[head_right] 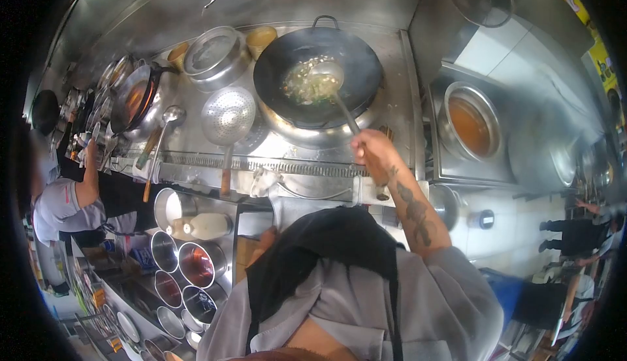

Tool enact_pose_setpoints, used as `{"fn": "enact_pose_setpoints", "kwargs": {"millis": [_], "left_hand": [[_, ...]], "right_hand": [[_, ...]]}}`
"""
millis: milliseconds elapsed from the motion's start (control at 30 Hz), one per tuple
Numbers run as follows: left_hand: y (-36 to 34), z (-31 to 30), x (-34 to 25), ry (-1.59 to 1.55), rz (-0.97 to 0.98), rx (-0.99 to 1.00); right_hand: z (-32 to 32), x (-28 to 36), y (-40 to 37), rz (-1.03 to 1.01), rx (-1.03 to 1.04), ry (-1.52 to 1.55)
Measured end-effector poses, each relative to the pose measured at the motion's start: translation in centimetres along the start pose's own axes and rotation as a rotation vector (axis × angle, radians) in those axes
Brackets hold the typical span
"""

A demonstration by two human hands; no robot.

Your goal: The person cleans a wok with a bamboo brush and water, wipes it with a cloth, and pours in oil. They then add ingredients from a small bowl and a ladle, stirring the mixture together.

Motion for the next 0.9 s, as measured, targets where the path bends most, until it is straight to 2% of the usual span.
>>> {"fn": "enact_pose_setpoints", "kwargs": {"millis": [67, 100, 200, 300, 400, 500, 567, 700, 800, 900], "left_hand": [[0.7, 0.5, 0.4, 0.02, 0.019, -0.014], [0.9, 0.6, 0.4, 0.036, 0.002, -0.026], [1.3, 1.1, 0.7, 0.063, -0.023, -0.051], [1.1, 1.5, 1.7, 0.043, 0.017, -0.036], [1.0, 1.6, 2.1, 0.042, 0.037, -0.005], [1.4, 2.1, 2.5, 0.072, -0.03, 0.021], [0.8, 1.4, 1.6, 0.06, -0.074, 0.002], [0.8, 0.5, 0.7, 0.052, -0.01, -0.065], [0.7, 0.1, -0.2, 0.072, 0.053, -0.112], [0.2, 0.0, -0.6, 0.009, 0.03, -0.114]], "right_hand": [[0.5, 1.4, 0.3, 0.016, -0.014, 0.337], [0.9, 2.1, 0.2, 0.048, 0.016, 0.396], [2.7, 3.0, -0.9, -0.073, -0.046, -0.087], [2.1, 0.9, 0.3, -0.215, -0.001, -0.6], [1.0, 0.2, -0.5, -0.465, -0.039, -0.927], [2.0, 2.5, -3.7, -0.499, 0.052, -0.901], [1.2, 2.2, -4.7, -0.511, 0.084, -0.982], [0.0, 2.0, -5.3, -0.584, 0.165, -1.254], [0.3, 1.9, -4.3, -0.454, 0.143, -1.415], [-0.2, 0.8, -1.0, -0.497, 0.03, -1.492]]}}
Point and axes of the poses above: each hand's wrist, its own y-axis towards the middle knuckle, its own z-axis out of the palm, x = y × z, the point moved 3 cm from there along y, towards the middle knuckle, and after that the axes turned 12 degrees about -z, right-handed, at the moved point
